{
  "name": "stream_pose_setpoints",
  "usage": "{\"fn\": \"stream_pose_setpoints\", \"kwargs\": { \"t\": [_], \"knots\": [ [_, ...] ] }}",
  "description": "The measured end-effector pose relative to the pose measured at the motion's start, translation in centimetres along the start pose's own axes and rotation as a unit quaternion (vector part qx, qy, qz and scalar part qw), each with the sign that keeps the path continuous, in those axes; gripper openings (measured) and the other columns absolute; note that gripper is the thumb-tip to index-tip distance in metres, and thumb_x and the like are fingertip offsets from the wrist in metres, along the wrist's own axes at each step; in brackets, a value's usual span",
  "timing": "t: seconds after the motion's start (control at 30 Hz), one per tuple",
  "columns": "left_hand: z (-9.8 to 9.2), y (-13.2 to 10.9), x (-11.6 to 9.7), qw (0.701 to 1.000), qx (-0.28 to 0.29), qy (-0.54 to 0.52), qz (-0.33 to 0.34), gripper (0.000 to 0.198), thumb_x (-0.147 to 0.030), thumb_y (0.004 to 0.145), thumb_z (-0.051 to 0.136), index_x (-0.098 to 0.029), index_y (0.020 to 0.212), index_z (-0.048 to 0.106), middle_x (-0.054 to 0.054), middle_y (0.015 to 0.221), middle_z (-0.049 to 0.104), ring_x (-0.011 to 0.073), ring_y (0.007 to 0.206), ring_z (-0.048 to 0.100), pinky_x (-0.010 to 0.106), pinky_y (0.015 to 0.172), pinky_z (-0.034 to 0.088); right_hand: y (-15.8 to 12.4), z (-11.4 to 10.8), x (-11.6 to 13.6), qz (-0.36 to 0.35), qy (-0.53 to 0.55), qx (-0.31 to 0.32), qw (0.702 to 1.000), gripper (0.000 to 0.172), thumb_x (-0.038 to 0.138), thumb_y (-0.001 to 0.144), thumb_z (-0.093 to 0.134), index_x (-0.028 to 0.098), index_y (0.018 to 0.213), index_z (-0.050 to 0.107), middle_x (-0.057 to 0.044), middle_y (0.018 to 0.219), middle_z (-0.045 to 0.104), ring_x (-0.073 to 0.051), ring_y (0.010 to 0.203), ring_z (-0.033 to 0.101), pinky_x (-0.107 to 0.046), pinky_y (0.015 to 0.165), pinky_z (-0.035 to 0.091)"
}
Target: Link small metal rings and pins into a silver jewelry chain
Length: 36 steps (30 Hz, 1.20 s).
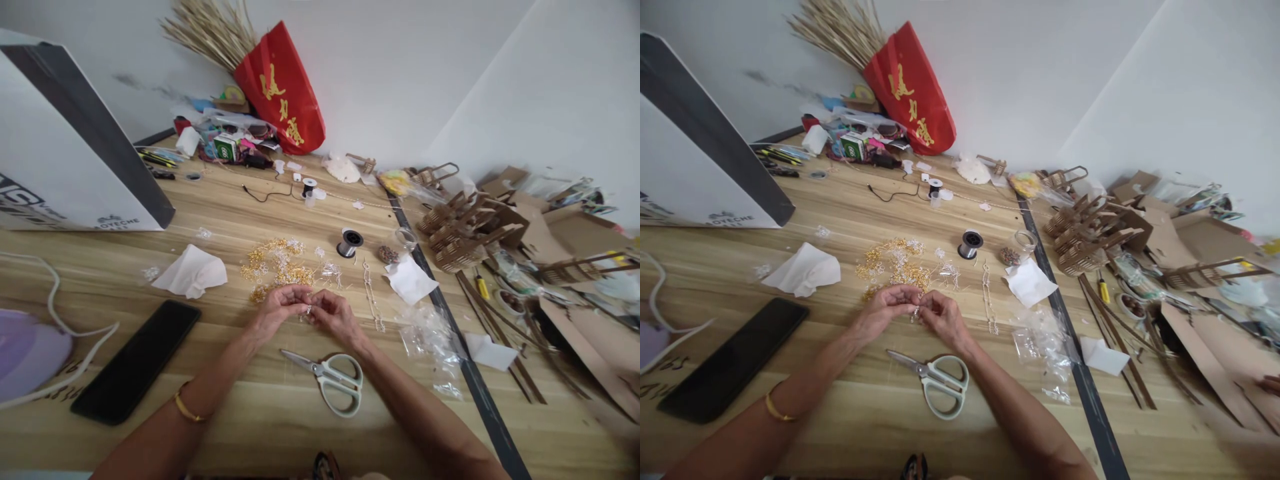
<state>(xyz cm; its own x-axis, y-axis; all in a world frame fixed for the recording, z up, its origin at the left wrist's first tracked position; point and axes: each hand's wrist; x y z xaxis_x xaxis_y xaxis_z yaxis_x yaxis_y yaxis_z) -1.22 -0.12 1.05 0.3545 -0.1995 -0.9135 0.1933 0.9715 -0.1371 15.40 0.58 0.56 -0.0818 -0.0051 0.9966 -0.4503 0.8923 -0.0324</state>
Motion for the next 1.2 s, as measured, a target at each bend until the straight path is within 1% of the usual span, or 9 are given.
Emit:
{"fn": "stream_pose_setpoints", "kwargs": {
  "t": [0.17,0.37,0.53,0.73,0.87,0.97,1.03,1.1,1.2],
  "knots": [
    [-0.1,0.0,0.1,1.0,-0.004,0.027,-0.009,0.033,-0.011,0.056,0.075,-0.015,0.089,0.069,0.002,0.079,0.068,0.013,0.074,0.06,0.025,0.07,0.046,-0.5,-0.6,0.6,-0.027,-0.029,-0.037,0.999,0.022,0.037,0.08,0.061,0.016,0.082,0.056,0.002,0.064,0.054,-0.008,0.053,0.046,-0.02,0.048,0.035],
    [-0.3,0.0,0.0,0.998,0.006,0.054,-0.021,0.033,-0.011,0.058,0.074,-0.015,0.09,0.07,0.003,0.082,0.069,0.0138,0.077,0.061,0.025,0.072,0.046,-0.8,-0.9,1.2,-0.09,-0.119,-0.105,0.983,0.014,0.031,0.083,0.057,0.016,0.083,0.057,-0.001,0.075,0.058,-0.011,0.065,0.053,-0.02,0.053,0.041],
    [-0.7,0.0,0.3,0.995,0.065,0.062,-0.038,0.032,-0.016,0.063,0.073,-0.014,0.095,0.069,0.005,0.087,0.07,0.0148,0.078,0.062,0.025,0.072,0.046,-1.1,-0.6,1.5,-0.156,-0.182,-0.098,0.966,0.009,0.025,0.085,0.053,0.017,0.084,0.058,-0.003,0.083,0.06,-0.012,0.072,0.058,-0.021,0.056,0.046],
    [-0.5,-0.2,0.4,0.992,0.086,0.083,-0.03,0.025,-0.028,0.072,0.069,-0.013,0.092,0.069,0.003,0.073,0.068,0.0114,0.064,0.058,0.024,0.066,0.045,-1.3,-1.0,1.9,-0.221,-0.259,-0.08,0.937,0.008,0.022,0.088,0.05,0.018,0.085,0.057,-0.004,0.082,0.06,-0.012,0.07,0.056,-0.022,0.056,0.046],
    [0.0,-0.4,-0.1,0.989,0.104,0.106,-0.024,0.019,-0.031,0.071,0.07,-0.014,0.078,0.068,0.003,0.068,0.067,0.0119,0.061,0.057,0.024,0.062,0.044,-1.4,-0.9,2.3,-0.202,-0.272,-0.058,0.939,0.012,0.026,0.089,0.049,0.019,0.086,0.058,-0.007,0.087,0.06,-0.015,0.074,0.056,-0.025,0.058,0.046],
    [0.1,-0.5,-0.6,0.986,0.111,0.124,0.004,0.018,-0.031,0.074,0.067,-0.014,0.069,0.067,0.002,0.063,0.065,0.0115,0.059,0.056,0.023,0.061,0.043,-1.4,-0.7,2.4,-0.155,-0.226,-0.048,0.961,0.014,0.028,0.088,0.049,0.019,0.088,0.06,-0.007,0.089,0.061,-0.015,0.076,0.057,-0.024,0.058,0.046],
    [-0.1,-0.6,-0.7,0.988,0.101,0.113,0.021,0.016,-0.03,0.074,0.067,-0.014,0.07,0.068,0.002,0.065,0.066,0.0117,0.06,0.057,0.023,0.061,0.044,-1.4,-0.6,2.3,-0.104,-0.183,-0.036,0.977,0.017,0.028,0.087,0.048,0.018,0.096,0.06,-0.005,0.087,0.062,-0.014,0.072,0.056,-0.022,0.055,0.043],
    [-0.2,-0.6,-0.8,0.993,0.083,0.078,0.032,0.013,-0.028,0.073,0.068,-0.015,0.075,0.068,0.002,0.068,0.068,0.0123,0.063,0.058,0.024,0.063,0.045,-1.3,-0.5,2.1,-0.057,-0.147,0.0,0.988,0.024,0.027,0.086,0.05,0.017,0.105,0.058,-0.004,0.084,0.062,-0.012,0.067,0.055,-0.02,0.052,0.04],
    [-0.4,-0.5,-0.9,0.997,0.061,0.015,0.035,0.014,-0.026,0.072,0.069,-0.014,0.079,0.067,0.003,0.069,0.069,0.0126,0.063,0.06,0.025,0.062,0.045,-1.2,-0.3,1.8,-0.02,-0.089,0.091,0.992,0.031,0.027,0.082,0.055,0.016,0.111,0.056,-0.003,0.088,0.062,-0.011,0.069,0.055,-0.02,0.055,0.04]
  ]
}}
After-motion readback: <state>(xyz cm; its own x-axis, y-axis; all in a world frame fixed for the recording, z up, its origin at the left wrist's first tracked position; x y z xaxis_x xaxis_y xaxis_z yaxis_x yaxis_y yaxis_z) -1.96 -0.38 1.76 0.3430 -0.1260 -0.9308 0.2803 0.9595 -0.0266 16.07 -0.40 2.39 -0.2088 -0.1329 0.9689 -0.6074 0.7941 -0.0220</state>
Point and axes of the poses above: each hand's wrist, its own y-axis towards the middle knuckle, its own z-axis out of the palm, x = y × z
